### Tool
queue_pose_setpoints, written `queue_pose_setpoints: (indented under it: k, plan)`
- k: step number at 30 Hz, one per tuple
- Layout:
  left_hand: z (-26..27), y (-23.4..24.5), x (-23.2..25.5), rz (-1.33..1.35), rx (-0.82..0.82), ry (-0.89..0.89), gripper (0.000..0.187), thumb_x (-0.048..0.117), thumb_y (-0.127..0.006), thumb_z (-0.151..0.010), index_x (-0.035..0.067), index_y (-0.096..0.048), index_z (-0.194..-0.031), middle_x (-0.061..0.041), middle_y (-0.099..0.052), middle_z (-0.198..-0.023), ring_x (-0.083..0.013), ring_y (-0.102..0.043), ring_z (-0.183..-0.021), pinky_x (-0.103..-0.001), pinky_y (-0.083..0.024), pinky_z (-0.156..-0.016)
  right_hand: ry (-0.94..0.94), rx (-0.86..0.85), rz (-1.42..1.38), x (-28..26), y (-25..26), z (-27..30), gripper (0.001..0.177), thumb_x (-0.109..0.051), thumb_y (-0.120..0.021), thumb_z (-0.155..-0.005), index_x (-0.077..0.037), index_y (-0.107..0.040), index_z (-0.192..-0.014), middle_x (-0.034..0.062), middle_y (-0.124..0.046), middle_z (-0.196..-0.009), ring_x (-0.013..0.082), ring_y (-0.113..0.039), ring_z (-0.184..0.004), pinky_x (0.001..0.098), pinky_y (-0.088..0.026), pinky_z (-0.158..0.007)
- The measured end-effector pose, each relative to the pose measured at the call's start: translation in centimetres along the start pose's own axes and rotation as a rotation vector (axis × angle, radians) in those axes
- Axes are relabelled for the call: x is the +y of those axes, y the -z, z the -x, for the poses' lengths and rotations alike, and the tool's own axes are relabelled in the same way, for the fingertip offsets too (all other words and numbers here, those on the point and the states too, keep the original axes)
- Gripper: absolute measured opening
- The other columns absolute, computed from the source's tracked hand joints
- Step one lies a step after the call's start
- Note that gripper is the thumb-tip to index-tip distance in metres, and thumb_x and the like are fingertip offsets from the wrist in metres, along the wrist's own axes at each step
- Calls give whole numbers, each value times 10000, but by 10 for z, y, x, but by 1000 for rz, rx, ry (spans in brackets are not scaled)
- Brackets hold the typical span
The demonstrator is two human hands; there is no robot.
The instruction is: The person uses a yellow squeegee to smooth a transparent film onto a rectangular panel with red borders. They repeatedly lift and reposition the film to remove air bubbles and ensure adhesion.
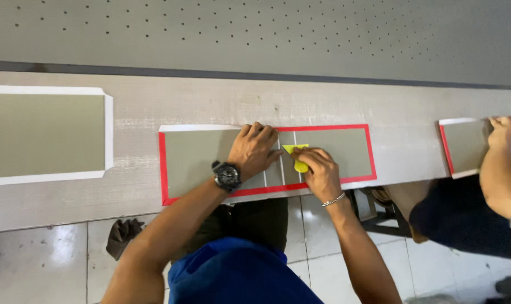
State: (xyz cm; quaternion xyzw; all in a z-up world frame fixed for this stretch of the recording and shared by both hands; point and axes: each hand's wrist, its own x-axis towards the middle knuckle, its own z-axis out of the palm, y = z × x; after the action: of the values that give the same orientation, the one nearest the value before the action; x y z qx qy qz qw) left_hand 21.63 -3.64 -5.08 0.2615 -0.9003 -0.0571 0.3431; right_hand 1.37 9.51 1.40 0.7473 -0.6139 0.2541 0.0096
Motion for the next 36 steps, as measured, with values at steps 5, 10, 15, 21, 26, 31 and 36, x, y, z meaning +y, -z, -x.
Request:
queue_pose_setpoints:
  k: [5, 10, 15, 21, 26, 31, 36]
  plan:
    - [10, 34, -4, 119, -125, -27, 715, 501, -773, -888, 32, -663, -1416, -180, -665, -1401, -368, -555, -1408, -498, -418, -1198, -265, 164, 162, 101, 36, 5, 116, -73, -770, -1026, -83, -815, -1132, 172, -794, -1020, 446, -730, -995, 552, -574, -914]
    - [11, 27, -2, 97, -81, -32, 708, 515, -780, -880, 30, -668, -1384, -195, -685, -1385, -381, -576, -1415, -507, -427, -1220, -479, 247, 524, 211, 12, 21, 156, -228, -745, -1097, -139, -821, -1199, 147, -816, -1003, 406, -778, -948, 538, -602, -854]
    - [14, 15, 0, 97, -34, 1, 565, 377, -805, -879, 33, -697, -1315, -176, -728, -1295, -360, -622, -1373, -487, -440, -1218, -353, 220, 472, 33, -41, -45, 127, -53, -705, -1038, -21, -812, -1098, 217, -769, -948, 445, -724, -893, 538, -597, -827]
    - [17, 5, -13, 157, 15, 20, 334, 254, -717, -947, 82, -731, -1233, -133, -756, -1200, -343, -709, -1264, -465, -533, -1148, -321, 259, 113, -32, -86, -39, 113, -117, -748, -1021, -57, -787, -1109, 172, -764, -971, 435, -739, -955, 496, -596, -838]
    - [21, 53, -29, 1, -49, 115, 769, 448, -871, -803, 123, -660, -1467, -124, -621, -1485, -376, -529, -1469, -566, -339, -1283, -629, 361, -146, 81, -62, 21, 282, -283, -680, -1144, -26, -748, -1236, 238, -770, -1126, 468, -714, -1134, 544, -551, -953]
    - [41, 71, -48, -116, -50, 220, 923, 740, -765, -853, 64, -674, -1476, -145, -632, -1468, -411, -514, -1490, -620, -296, -1289, -797, 463, -182, 105, -19, 49, 202, -215, -642, -1182, -99, -771, -1285, 155, -769, -1141, 346, -753, -1079, 417, -553, -944]
    - [14, 35, -28, -79, 8, 114, 676, 651, -810, -828, 92, -744, -1202, -54, -560, -1051, -299, -574, -1060, -472, -460, -1003, -739, 479, -207, 145, -11, 25, 212, -167, -745, -1139, -53, -769, -1317, 158, -744, -1148, 327, -767, -1044, 396, -588, -870]
